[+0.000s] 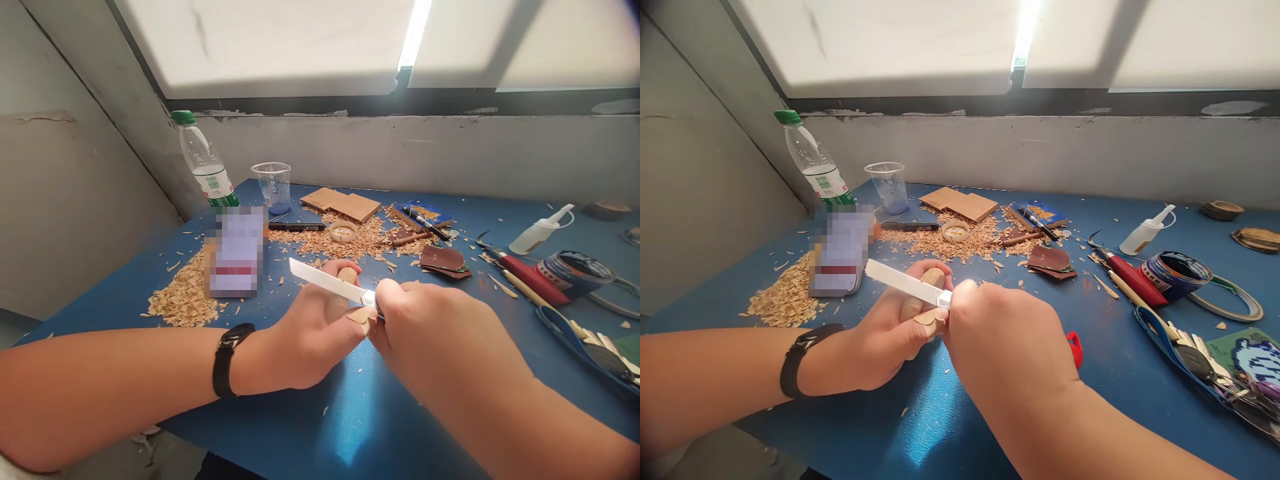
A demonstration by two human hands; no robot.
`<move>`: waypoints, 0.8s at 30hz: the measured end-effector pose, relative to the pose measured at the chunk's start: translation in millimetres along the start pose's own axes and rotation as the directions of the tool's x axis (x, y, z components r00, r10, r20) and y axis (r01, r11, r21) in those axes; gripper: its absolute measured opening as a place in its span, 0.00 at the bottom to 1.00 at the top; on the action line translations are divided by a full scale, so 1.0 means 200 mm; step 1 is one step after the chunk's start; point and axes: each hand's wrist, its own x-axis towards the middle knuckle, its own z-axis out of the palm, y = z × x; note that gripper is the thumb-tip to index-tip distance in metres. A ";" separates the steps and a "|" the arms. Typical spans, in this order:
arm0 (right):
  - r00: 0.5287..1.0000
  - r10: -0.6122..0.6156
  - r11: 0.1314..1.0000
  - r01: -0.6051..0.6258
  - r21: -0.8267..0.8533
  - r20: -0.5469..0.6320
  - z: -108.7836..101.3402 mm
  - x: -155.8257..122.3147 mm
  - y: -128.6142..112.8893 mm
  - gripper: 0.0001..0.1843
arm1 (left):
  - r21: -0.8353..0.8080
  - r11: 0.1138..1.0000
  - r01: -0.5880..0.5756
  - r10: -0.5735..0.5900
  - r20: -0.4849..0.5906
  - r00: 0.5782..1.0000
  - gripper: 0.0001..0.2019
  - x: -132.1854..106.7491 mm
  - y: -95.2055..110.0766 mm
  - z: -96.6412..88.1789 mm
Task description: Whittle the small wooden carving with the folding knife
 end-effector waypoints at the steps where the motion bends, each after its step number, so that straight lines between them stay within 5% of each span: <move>1: 0.998 -0.010 1.000 0.008 0.027 0.068 -0.01 0.01 0.00 0.14 | -0.026 1.000 0.000 0.001 0.029 1.000 0.13 0.00 0.00 0.00; 4: 0.955 -0.110 0.990 0.080 0.117 0.276 -0.06 0.04 0.01 0.14 | -0.002 1.000 -0.030 0.030 0.132 0.991 0.15 0.00 0.03 -0.02; 11: 0.923 -0.219 0.975 0.199 0.095 0.315 -0.11 0.08 0.03 0.12 | 0.342 0.932 -0.116 0.048 0.202 0.978 0.06 0.02 0.11 -0.07; 17: 0.981 -0.144 0.989 0.136 0.064 0.131 -0.05 0.04 0.04 0.13 | 0.224 0.967 -0.122 0.083 0.178 0.981 0.06 0.02 0.09 -0.04; 24: 0.998 -0.063 0.997 0.064 -0.032 0.013 0.00 -0.01 0.01 0.15 | 0.002 1.000 0.004 -0.004 0.081 0.997 0.11 0.01 0.06 0.01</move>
